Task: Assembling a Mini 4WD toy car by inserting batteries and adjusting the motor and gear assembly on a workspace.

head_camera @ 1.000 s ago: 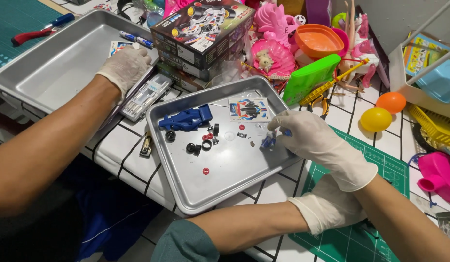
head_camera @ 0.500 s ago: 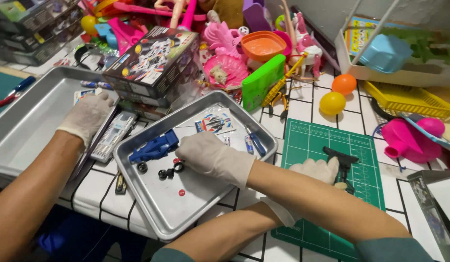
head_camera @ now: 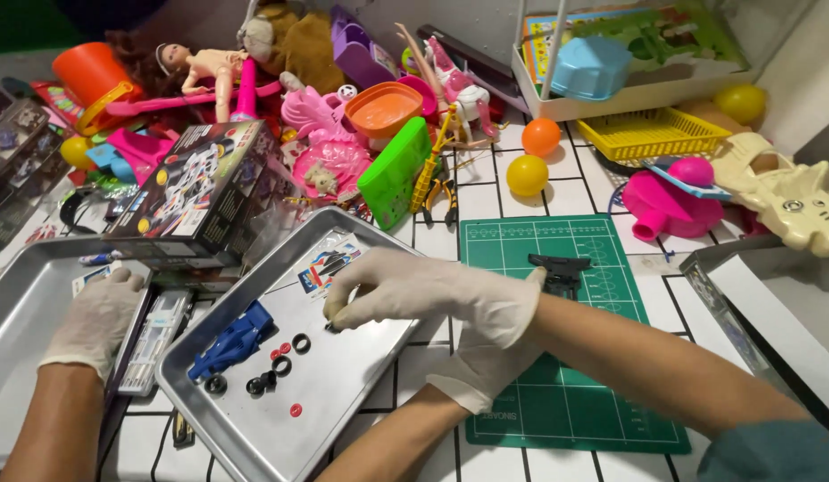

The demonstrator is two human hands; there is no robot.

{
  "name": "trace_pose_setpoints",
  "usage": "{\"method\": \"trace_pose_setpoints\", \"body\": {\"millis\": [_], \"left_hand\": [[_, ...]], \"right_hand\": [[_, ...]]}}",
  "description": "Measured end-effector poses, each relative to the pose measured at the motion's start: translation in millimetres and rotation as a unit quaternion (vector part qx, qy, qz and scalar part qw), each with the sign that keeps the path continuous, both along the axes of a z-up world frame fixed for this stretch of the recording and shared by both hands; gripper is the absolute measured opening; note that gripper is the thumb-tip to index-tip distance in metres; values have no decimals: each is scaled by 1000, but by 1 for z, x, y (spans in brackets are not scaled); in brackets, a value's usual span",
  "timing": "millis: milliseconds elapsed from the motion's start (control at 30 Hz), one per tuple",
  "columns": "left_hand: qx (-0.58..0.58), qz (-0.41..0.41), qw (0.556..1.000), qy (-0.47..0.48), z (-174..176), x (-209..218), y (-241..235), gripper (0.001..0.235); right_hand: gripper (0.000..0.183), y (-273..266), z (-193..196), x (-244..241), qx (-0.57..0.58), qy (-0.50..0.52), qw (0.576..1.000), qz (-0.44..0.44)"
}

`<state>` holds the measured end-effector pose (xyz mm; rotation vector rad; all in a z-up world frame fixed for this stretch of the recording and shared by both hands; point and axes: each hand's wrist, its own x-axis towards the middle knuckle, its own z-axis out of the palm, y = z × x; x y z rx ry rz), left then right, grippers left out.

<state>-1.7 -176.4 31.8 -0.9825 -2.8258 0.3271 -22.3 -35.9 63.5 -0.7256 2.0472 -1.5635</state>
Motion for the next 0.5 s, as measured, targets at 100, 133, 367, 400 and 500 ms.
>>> {"method": "trace_pose_setpoints", "body": {"millis": [100,133,367,400,500], "left_hand": [[287,-28,939,-188,-20,51,137,44],[284,-32,940,-189,-39,45,143,44],[362,-50,918,-156,-58,42,149,20],[384,-72,910,-141,-54,44,145,34],[447,-123,879,-111,-48,46,142,41]], "right_hand": [[21,61,67,44,-18,-37,992,-123],[21,79,68,53,-20,-37,991,-128],[11,174,15,93,-18,-52,921,-385],[12,185,4,95,7,-41,912,-409],[12,196,-20,99,6,-69,904,-422]]}}
